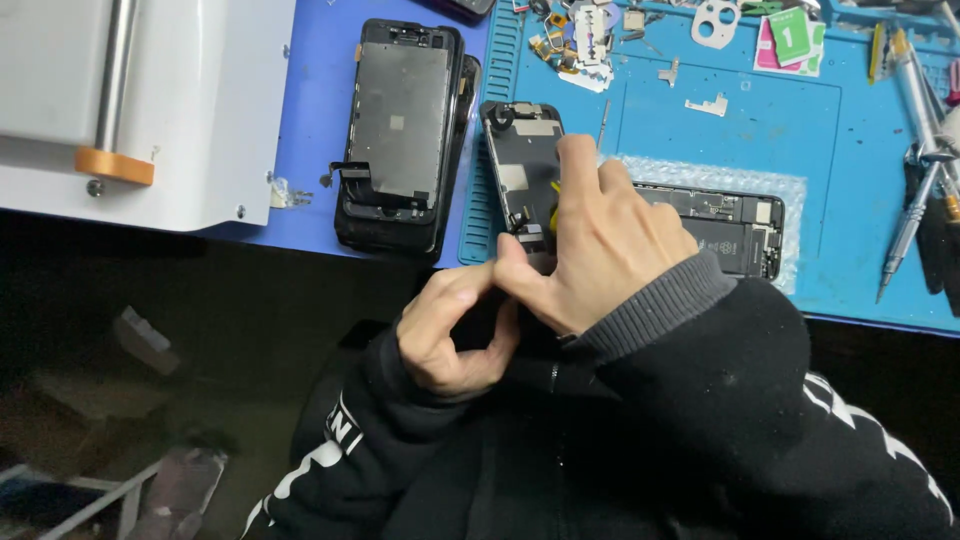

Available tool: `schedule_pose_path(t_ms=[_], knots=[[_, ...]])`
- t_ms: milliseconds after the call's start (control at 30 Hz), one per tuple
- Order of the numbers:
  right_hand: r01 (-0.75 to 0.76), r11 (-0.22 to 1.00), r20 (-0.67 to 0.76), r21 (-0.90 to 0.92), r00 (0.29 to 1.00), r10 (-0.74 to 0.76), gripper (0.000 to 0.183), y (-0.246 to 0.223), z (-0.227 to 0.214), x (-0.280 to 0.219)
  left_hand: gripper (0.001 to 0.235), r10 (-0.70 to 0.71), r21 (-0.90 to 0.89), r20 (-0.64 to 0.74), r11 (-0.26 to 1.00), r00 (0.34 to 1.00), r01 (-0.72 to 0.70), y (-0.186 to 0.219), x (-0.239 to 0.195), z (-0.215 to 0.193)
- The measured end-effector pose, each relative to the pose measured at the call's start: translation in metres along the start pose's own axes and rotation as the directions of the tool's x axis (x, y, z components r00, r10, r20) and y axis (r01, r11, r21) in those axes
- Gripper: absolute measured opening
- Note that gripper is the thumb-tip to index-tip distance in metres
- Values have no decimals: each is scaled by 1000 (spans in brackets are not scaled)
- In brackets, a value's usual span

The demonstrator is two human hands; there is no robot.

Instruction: Disassembling a smartphone to remove the screen assembly and inspect internal components.

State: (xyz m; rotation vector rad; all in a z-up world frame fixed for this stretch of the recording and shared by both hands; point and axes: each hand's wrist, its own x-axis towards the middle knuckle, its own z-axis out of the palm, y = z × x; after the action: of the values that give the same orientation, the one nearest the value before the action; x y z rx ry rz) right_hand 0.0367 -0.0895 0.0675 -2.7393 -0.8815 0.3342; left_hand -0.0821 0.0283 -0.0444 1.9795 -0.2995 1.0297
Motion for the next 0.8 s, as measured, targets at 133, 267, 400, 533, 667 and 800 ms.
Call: schedule_pose_path(t_ms=[133, 267, 400, 533, 667, 800], knots=[[-68, 994, 102, -84, 992, 77, 83, -5, 4, 7, 70, -279, 71, 74, 959, 957, 274, 7, -4, -1], [-109, 987, 70, -119, 991, 118, 95, -13, 10, 10, 79, -395, -21, 52, 918, 917, 397, 4, -22, 3], [-83, 993, 33, -85, 996, 86, 99, -15, 22, 13, 79, -683, -404, 184, 603, 707, 688, 17, -10, -5], [-71, 991, 47, -112, 996, 77, 106, -13, 24, 16, 76, -848, -559, 231, 285, 477, 778, 31, -1, -10], [-23, 993, 0, -119, 1000, 23, 113, -5, 31, 12, 74, -866, -492, 163, 343, 472, 800, 34, -14, -8], [82, 992, -77, -100, 993, -90, 106, 1, 11, -16, 61, -850, -468, 86, 425, 519, 774, 28, -27, -10]])
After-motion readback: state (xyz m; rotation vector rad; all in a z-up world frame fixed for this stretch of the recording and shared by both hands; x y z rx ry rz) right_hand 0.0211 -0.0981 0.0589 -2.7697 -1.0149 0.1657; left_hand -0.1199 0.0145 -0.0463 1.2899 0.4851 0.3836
